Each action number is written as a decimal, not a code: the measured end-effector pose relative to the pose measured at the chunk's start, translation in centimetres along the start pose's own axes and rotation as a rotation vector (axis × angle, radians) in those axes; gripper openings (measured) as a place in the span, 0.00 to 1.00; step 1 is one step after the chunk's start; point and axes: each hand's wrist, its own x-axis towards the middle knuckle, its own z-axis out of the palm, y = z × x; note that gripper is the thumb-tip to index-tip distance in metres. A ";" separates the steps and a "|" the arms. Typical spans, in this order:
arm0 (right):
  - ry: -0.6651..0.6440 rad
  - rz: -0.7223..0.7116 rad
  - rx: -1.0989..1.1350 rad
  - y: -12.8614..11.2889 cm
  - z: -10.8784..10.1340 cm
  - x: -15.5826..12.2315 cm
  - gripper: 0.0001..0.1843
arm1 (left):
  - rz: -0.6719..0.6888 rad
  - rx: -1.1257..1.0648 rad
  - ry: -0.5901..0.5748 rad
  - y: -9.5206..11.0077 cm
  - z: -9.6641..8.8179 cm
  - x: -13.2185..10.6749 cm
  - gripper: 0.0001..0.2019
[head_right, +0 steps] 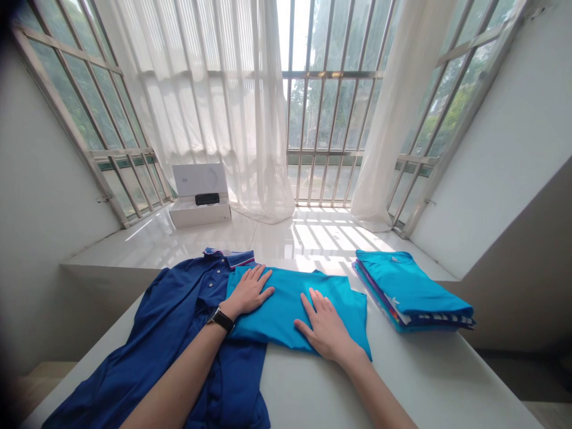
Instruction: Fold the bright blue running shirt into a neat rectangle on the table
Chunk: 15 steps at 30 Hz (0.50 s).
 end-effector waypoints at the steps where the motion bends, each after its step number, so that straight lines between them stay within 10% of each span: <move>1: -0.015 -0.006 -0.004 0.1 -0.1 0.0 0.43 | -0.002 -0.004 -0.007 0.0 -0.1 0.0 0.33; 9: -0.029 -0.108 0.004 3.4 -1.4 1.0 0.40 | -0.006 -0.081 -0.068 -0.1 -1.6 -0.2 0.32; 15: 0.055 -0.065 -0.015 5.4 -1.4 1.1 0.40 | 0.026 -0.322 -0.208 -0.7 -6.9 -1.1 0.22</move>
